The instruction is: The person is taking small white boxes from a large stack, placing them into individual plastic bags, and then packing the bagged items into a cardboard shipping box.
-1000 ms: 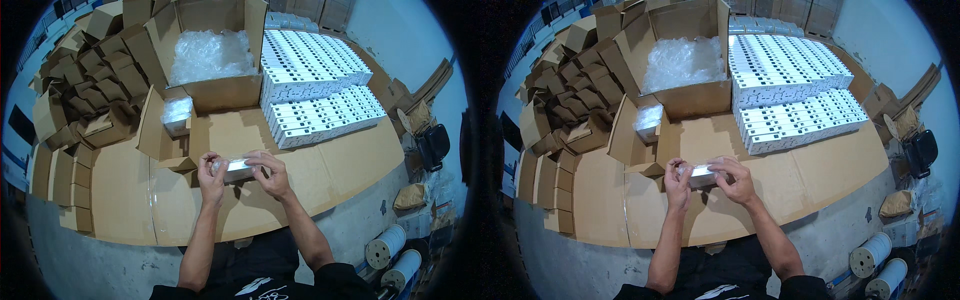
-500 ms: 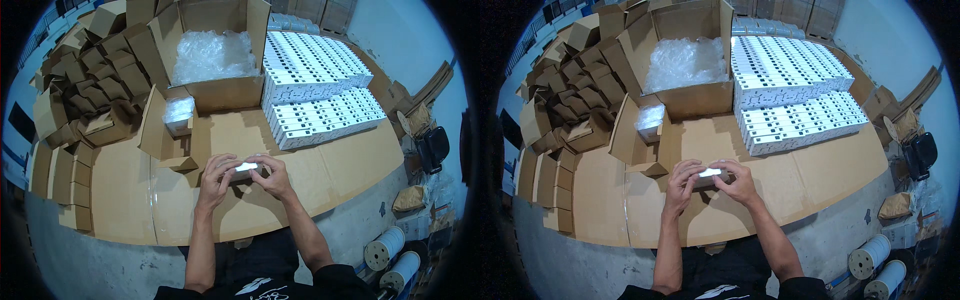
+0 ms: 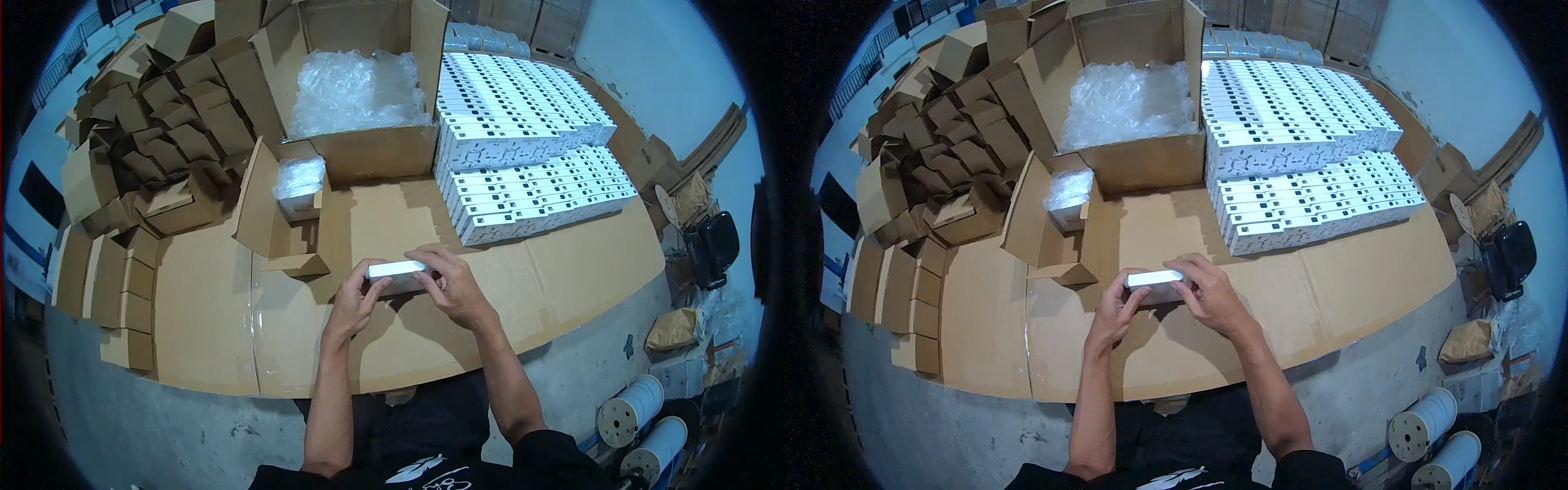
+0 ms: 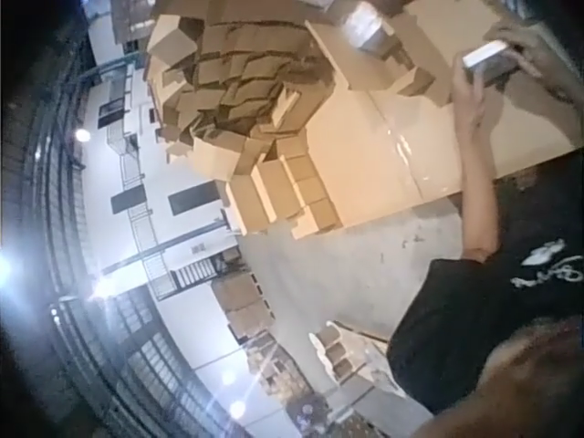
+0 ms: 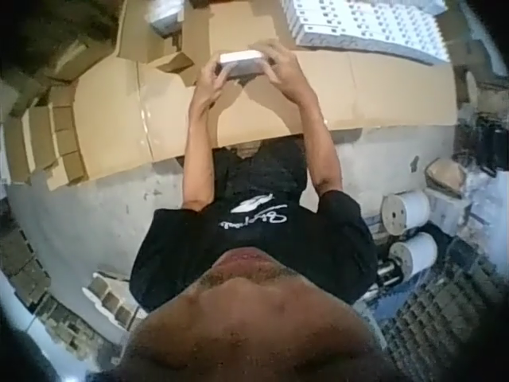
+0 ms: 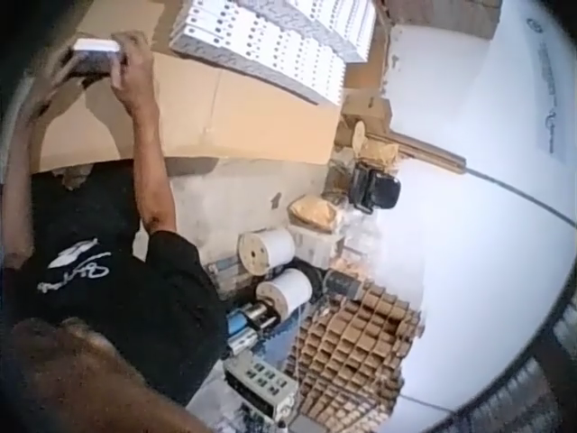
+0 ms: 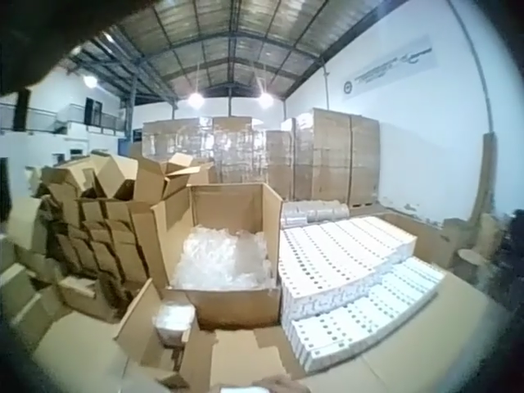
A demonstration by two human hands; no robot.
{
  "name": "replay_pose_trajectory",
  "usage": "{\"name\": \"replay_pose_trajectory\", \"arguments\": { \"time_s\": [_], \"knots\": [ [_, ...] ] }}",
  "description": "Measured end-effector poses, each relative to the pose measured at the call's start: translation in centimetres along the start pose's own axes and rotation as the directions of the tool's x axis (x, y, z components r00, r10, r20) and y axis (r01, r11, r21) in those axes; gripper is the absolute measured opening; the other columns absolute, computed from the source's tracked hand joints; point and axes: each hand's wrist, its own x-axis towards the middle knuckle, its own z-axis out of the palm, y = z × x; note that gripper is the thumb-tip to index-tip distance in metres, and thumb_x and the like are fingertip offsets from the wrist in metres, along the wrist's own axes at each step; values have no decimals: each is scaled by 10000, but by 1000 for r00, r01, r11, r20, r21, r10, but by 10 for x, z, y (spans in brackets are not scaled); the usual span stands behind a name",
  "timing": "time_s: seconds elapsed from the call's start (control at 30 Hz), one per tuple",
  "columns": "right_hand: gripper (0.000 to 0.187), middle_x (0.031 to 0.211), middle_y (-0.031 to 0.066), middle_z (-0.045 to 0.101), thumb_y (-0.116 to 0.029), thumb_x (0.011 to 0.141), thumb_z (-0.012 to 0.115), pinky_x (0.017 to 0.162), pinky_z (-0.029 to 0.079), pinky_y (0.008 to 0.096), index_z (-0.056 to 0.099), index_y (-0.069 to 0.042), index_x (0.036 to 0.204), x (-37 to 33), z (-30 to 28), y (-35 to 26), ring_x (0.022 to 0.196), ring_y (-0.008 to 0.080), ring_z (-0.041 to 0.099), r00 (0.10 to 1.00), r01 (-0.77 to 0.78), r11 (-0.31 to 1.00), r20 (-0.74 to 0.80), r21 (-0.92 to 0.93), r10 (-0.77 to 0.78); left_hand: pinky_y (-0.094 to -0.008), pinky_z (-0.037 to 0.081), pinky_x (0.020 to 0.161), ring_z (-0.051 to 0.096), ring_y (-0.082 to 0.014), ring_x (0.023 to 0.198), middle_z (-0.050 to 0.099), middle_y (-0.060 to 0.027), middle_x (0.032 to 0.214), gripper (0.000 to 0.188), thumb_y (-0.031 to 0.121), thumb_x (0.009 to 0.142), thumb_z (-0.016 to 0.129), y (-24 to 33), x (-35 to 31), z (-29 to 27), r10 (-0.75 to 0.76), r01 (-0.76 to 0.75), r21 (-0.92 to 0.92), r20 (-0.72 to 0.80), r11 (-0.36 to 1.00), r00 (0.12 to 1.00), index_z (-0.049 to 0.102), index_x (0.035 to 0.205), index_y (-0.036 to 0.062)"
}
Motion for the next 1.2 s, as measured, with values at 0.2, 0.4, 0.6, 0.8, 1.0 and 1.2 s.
{"name": "replay_pose_trajectory", "arguments": {
  "time_s": [0.2, 0.4, 0.6, 0.8, 1.0, 1.2],
  "knots": [
    [233, 1012, 179, 688, -46, 896, 682, 783, 534, 390, 659, 5, 1122, 12, -16, 6, 902, 328, 671, 975, 120, 987, 200, -111, -96, -297, 511, 781, 605, -148, 871, 644, -93, 982, 251, 97, 977, 633, 8, -5, 7, 55, -51, 76, -41, 996, 998, 588, 1206, 6],
    [196, 964, 206, 672, -14, 934, 594, 767, 554, 399, 595, 28, 1125, 42, -37, 1, 860, 327, 703, 953, -159, 975, 234, -153, 192, -443, 412, 1079, 511, -410, 1260, 499, -237, 1390, 639, 147, 914, 698, 8, -44, 7, 186, -88, 439, -184, 894, 965, 395, 1443, -46],
    [248, 991, 210, 642, -41, 1002, 530, 766, 545, 377, 477, 14, 1238, 105, 30, 6, 849, 292, 698, 989, 113, 976, 70, 188, -128, -433, 455, 1030, 554, -391, 1198, 551, -216, 1299, 540, 96, 879, 686, 12, -45, 10, 165, -61, 514, -158, 856, 974, 480, 1367, -8],
    [261, 953, 235, 604, -71, 1014, 500, 759, 493, 434, 430, -24, 1261, 171, 90, -11, 846, 365, 644, 937, 273, 953, 187, 131, -294, -435, 461, 1017, 554, -394, 1184, 546, -202, 1286, 462, 99, 876, 685, 2, -44, 6, 249, -128, 561, -144, 818, 958, 524, 1296, -6],
    [307, 1001, 234, 593, -111, 999, 546, 810, 463, 453, 452, -48, 1284, 187, 106, 13, 894, 381, 591, 876, 402, 914, 267, 53, -401, -435, 465, 1009, 562, -379, 1190, 580, -187, 1249, 406, 70, 869, 681, 6, -45, 8, 233, -121, 543, -141, 831, 962, 572, 1257, 19],
    [320, 1054, 230, 624, -99, 942, 577, 838, 434, 470, 506, -46, 1249, 191, 95, 6, 990, 416, 574, 847, 492, 866, 280, -88, -452, -433, 458, 1025, 558, -378, 1202, 579, -185, 1259, 398, 77, 874, 680, 10, -44, 5, 212, -99, 523, -159, 846, 964, 579, 1255, 25]
  ]
}}
